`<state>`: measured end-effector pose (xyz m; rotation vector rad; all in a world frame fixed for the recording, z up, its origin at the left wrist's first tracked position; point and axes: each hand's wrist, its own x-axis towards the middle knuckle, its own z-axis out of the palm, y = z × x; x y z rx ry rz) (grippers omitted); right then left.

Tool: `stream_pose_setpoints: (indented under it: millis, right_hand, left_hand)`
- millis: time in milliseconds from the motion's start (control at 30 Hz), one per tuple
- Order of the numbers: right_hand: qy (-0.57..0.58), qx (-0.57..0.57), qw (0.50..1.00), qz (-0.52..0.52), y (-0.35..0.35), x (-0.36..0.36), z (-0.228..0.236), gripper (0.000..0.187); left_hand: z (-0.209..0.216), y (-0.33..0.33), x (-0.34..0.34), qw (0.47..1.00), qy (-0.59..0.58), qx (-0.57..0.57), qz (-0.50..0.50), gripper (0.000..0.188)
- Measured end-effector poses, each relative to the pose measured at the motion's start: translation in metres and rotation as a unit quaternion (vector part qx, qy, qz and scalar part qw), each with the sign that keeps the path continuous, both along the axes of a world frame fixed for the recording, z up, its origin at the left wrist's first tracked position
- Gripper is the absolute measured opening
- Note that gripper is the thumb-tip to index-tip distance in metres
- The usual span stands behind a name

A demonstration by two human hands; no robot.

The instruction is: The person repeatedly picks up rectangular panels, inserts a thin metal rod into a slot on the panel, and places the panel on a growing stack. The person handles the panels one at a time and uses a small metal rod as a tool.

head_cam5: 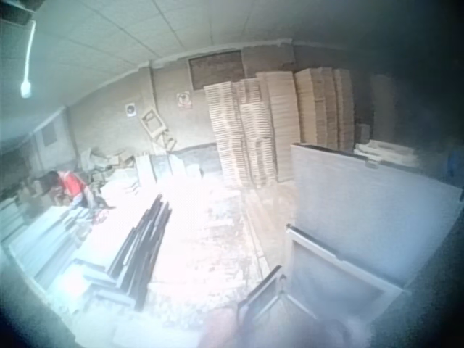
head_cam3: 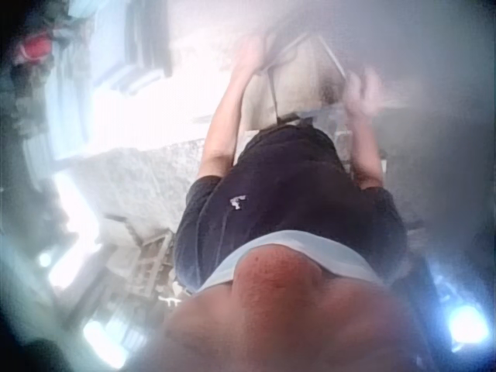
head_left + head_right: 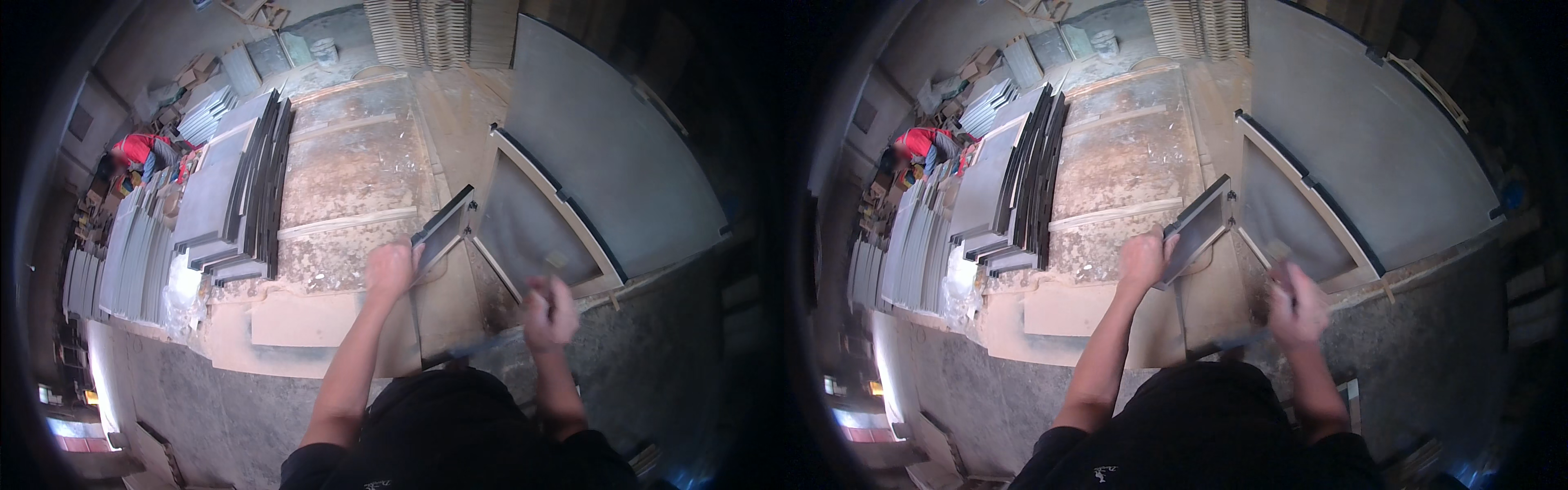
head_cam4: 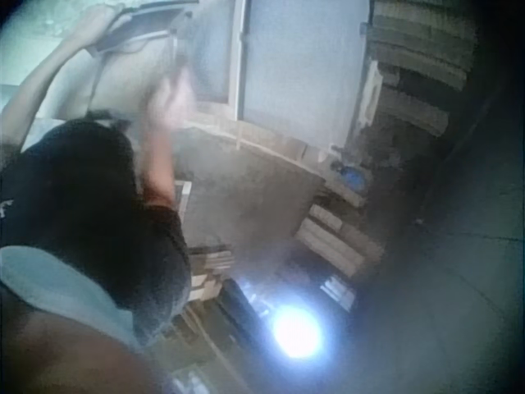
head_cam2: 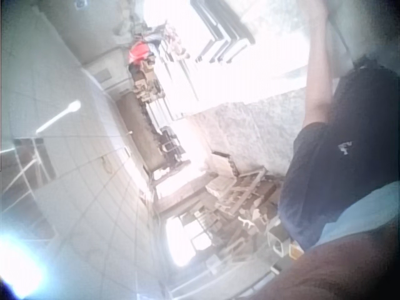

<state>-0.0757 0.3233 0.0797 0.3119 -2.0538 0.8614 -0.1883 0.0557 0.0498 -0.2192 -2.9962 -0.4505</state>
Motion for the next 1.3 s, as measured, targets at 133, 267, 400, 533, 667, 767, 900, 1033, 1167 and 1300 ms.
stream_pose_setpoints:
  millis: [133,267,400,533,667,767,900,1033,1167,1300]
  right_hand:
    - [0.215,-0.152,0.965,0.006,0.056,0.005,0.016,0.041]
    - [0.241,-0.267,0.931,-0.054,0.077,-0.017,0.050,0.056]
    - [0.064,-0.291,0.952,-0.064,0.093,-0.031,0.071,0.043]
    - [-0.030,-0.345,0.933,0.101,0.095,-0.034,0.095,0.027]
    - [-0.047,-0.335,0.934,0.116,0.070,-0.022,0.106,0.028]
    - [-0.029,-0.327,0.936,0.124,0.045,-0.008,0.102,0.029]
    - [0.005,-0.351,0.924,0.151,0.043,0.003,0.114,0.030]
    - [0.017,-0.377,0.907,0.187,0.059,0.022,0.131,0.033]
    - [0.024,-0.392,0.897,0.204,0.067,0.028,0.139,0.033]
    - [0.027,-0.438,0.878,0.194,0.073,0.020,0.131,0.033]
  left_hand:
    - [-0.005,-0.001,-0.001,1.000,0.007,0.001,-0.003,0.042]
    - [-0.006,0.000,-0.002,1.000,0.015,-0.006,-0.009,0.042]
    - [-0.002,-0.002,0.001,1.000,0.004,-0.022,-0.005,0.043]
    - [0.000,0.000,0.001,1.000,-0.003,-0.017,0.002,0.040]
    - [0.000,0.003,-0.003,1.000,-0.031,-0.004,-0.003,0.040]
    - [-0.006,0.004,0.011,0.991,-0.082,0.086,-0.066,0.046]
    - [0.026,0.023,0.038,0.875,-0.242,0.385,-0.166,0.078]
    - [0.029,0.021,0.039,0.915,0.045,0.388,-0.100,0.109]
    - [0.018,-0.004,0.022,0.882,0.006,0.451,-0.137,0.118]
    - [0.015,-0.007,0.029,0.865,-0.034,0.486,-0.124,0.099]
